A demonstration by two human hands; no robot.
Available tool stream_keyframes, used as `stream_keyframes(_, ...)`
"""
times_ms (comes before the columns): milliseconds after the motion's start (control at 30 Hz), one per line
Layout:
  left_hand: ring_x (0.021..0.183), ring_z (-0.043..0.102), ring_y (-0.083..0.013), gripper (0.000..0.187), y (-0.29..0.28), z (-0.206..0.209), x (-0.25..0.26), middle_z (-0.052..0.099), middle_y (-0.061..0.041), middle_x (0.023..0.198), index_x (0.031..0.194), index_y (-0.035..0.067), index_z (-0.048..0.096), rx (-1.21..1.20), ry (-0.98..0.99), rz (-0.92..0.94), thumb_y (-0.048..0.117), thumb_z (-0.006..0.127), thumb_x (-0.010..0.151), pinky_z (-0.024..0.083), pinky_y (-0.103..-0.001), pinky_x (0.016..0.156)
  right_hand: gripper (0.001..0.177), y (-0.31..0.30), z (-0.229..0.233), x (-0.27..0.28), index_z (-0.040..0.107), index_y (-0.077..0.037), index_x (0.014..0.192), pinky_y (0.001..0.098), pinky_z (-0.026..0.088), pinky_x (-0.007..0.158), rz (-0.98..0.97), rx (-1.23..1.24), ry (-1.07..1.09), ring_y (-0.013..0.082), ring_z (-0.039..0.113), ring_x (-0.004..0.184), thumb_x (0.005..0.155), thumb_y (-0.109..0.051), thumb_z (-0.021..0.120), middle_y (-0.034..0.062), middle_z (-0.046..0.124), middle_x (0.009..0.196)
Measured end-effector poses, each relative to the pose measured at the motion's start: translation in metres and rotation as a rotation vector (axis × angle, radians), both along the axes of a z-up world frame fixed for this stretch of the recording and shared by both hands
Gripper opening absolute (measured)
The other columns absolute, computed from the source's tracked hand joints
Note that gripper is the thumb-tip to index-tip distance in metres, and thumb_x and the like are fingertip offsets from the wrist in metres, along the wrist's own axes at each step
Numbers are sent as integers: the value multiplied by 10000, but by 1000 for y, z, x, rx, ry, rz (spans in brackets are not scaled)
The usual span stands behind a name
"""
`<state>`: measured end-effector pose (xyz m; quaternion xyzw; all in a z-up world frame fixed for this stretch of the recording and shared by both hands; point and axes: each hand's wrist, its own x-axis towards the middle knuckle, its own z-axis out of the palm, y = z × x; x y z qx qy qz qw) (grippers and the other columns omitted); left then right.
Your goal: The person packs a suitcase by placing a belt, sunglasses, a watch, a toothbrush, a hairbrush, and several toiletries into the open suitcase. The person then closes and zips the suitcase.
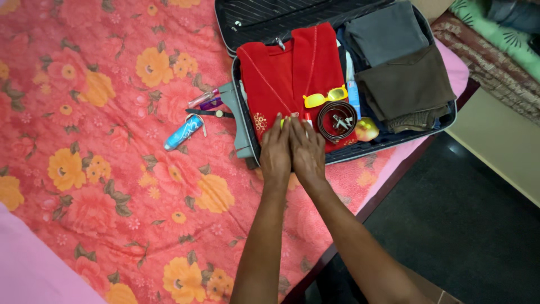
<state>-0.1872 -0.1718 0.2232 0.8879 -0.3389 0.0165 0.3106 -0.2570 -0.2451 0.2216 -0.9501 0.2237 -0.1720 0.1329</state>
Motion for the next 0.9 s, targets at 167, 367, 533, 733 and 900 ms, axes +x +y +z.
stream_keyframes(167,1533,324,-231,541,6,-9,-3,382,9,1652,1550,148,478,259,-160,-38,205,466,1012,247,-490,1228,633,-5,-3,-11,414,-50,1577,580,100,1250,78,-150,140,223,267,1571,962,-187,472,76,324,1689)
stream_keyframes(367,1546,272,-215,582,8,-15,1,326,19,1674,1582,159,401,402,-210,-62,231,427,1005,97,-539,1270,633,-6,-4,-14,400,-69,1585,601,30,1252,105,-93,146,199,249,1569,965,-192,444,66,307,1694)
stream_keyframes(533,1549,269,-213,592,8,-11,6,309,30,1682,1604,165,361,436,-209,-59,253,399,1019,78,-544,1278,624,-5,-5,-6,381,-73,1591,591,40,1258,86,-100,167,189,251,1570,979,-191,423,58,302,1696)
stream_keyframes(733,1545,258,-201,607,7,-13,7,278,49,1685,1606,186,332,474,-153,-58,257,372,1005,63,-549,1266,646,-2,-6,-5,358,-63,1606,594,53,1261,83,-59,162,202,270,1566,974,-182,414,77,291,1699)
stream_keyframes(900,1538,250,-186,598,4,-19,7,271,84,1681,1591,216,339,426,-122,-30,248,360,994,61,-543,1256,673,-3,-5,-4,352,-55,1601,604,58,1245,87,-80,186,207,279,1546,942,-178,420,79,291,1688)
